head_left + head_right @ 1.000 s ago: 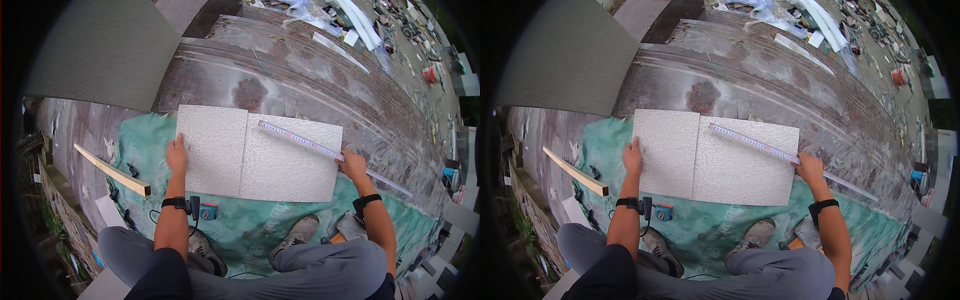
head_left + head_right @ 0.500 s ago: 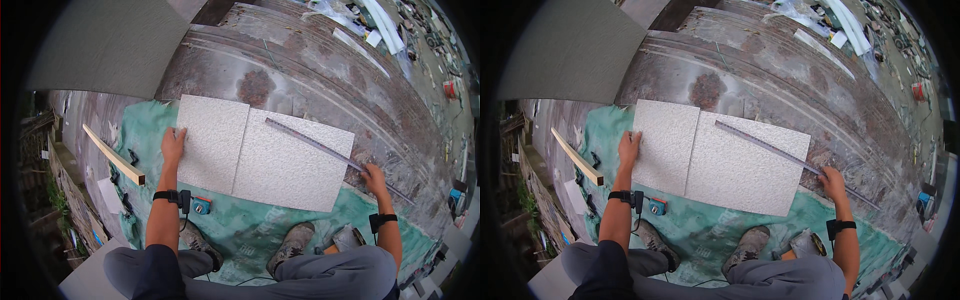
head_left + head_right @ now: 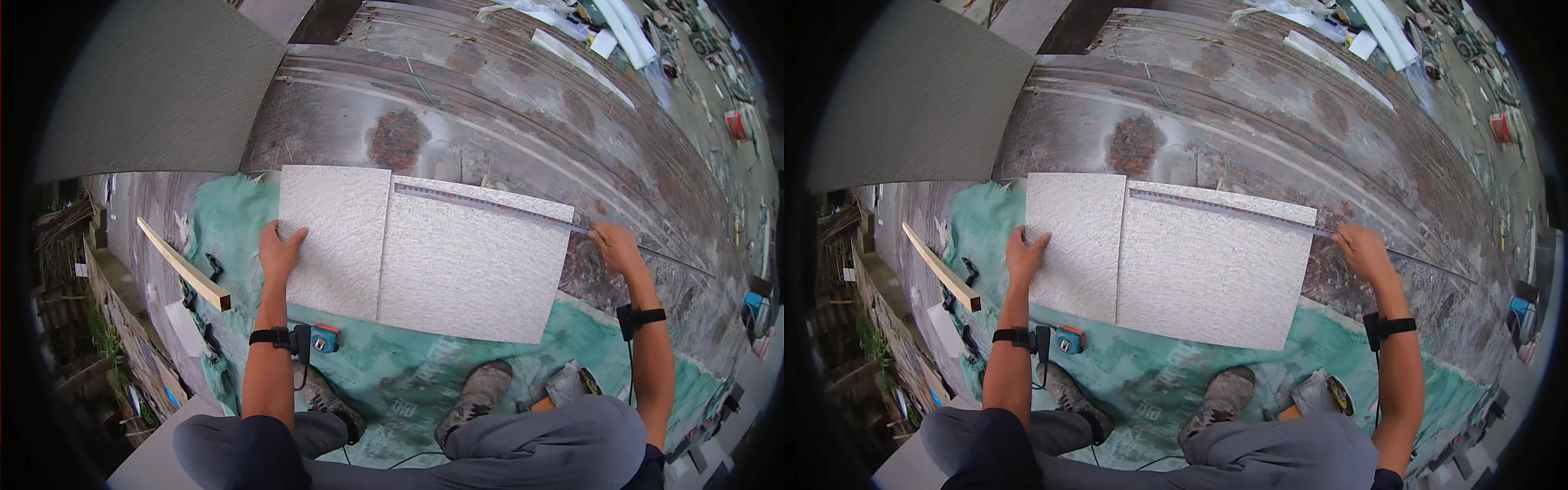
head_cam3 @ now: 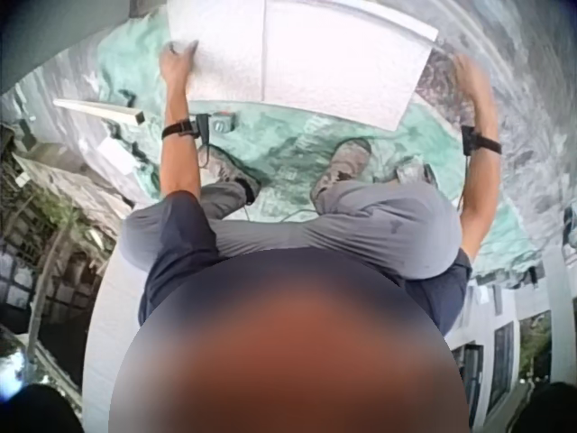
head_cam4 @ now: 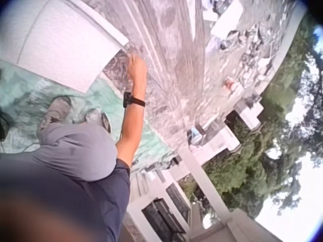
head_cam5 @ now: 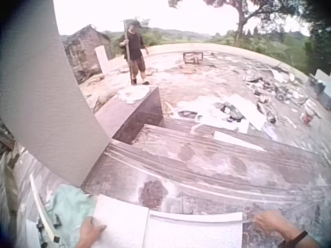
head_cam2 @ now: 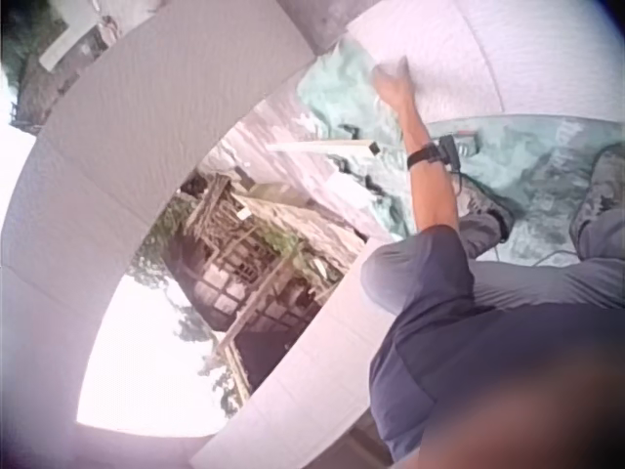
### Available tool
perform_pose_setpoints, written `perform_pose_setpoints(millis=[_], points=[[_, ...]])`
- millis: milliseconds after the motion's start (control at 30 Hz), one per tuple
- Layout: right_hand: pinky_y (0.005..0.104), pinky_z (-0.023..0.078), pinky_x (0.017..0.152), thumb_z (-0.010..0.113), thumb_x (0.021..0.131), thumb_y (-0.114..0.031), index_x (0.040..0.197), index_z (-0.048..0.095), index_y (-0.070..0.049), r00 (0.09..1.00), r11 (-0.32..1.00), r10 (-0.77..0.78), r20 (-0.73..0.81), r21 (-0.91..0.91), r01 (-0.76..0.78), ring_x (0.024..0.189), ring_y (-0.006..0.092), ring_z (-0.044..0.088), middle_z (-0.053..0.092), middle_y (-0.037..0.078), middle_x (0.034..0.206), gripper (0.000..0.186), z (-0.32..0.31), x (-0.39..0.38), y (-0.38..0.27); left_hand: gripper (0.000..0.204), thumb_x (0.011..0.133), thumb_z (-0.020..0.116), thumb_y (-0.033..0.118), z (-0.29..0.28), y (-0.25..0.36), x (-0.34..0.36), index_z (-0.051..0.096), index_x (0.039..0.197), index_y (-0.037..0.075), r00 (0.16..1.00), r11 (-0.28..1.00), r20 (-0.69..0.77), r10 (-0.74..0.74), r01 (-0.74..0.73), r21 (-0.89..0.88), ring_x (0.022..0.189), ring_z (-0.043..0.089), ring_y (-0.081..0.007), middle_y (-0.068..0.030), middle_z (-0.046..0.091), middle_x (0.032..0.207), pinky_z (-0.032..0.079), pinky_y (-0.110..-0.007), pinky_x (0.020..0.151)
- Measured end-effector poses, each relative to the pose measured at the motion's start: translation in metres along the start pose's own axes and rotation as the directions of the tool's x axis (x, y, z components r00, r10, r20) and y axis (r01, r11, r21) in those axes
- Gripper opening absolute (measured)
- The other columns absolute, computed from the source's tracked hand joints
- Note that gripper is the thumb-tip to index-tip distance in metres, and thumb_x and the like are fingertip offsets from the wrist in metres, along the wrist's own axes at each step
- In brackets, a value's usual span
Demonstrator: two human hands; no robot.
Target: Measure and cut floor tiles using a power circular saw.
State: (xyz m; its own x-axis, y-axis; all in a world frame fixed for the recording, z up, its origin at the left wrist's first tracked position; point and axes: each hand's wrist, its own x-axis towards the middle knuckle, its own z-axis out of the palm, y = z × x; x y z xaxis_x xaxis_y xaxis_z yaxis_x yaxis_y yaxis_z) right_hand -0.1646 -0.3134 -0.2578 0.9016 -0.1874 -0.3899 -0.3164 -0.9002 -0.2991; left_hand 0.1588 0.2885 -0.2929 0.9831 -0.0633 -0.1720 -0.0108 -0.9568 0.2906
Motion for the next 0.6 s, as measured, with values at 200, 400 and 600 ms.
perform_pose_setpoints(millis=[200,400,600], points=[[0.0526,0.046,0.071,0.052,0.099,-0.032,0.089,0.055,-0.005,0.998,0.998,-0.056,-0.042,0.032,0.058,0.086,0.0426,0.061,0.063,0.018,0.085,0.029,0.011,0.012,0.003,0.077,0.079,0.079,0.045,0.005,-0.01,0.003,0.054,0.13,-0.008,0.999,0.998,-0.003,0.045,-0.044,0.047,0.115,0.057,-0.0365,-0.0235,0.058,0.124,0.044,-0.042,0.099],[0.0537,0.046,0.072,0.055,0.097,-0.028,0.093,0.057,-0.006,1.0,0.997,0.013,-0.001,0.082,-0.013,0.088,0.0437,0.061,0.065,0.018,0.088,0.022,0.008,0.021,-0.007,0.092,0.076,0.082,0.039,0.001,0.006,0.019,0.041,0.144,-0.007,0.987,0.998,0.149,0.059,-0.063,0.019,0.132,0.045,-0.0404,-0.028,0.047,0.141,0.034,-0.044,0.112],[0.0534,0.046,0.072,0.057,0.095,-0.02,0.099,0.059,-0.007,1.0,0.983,-0.014,-0.026,0.183,0.019,0.09,0.0443,0.061,0.066,0.018,0.091,0.014,0.007,0.029,-0.013,0.099,0.074,0.083,0.037,0.011,0.027,0.018,0.034,0.148,-0.005,0.978,0.977,0.133,0.16,-0.176,0.122,0.136,0.04,-0.0411,-0.0288,0.042,0.145,0.032,-0.043,0.114]])
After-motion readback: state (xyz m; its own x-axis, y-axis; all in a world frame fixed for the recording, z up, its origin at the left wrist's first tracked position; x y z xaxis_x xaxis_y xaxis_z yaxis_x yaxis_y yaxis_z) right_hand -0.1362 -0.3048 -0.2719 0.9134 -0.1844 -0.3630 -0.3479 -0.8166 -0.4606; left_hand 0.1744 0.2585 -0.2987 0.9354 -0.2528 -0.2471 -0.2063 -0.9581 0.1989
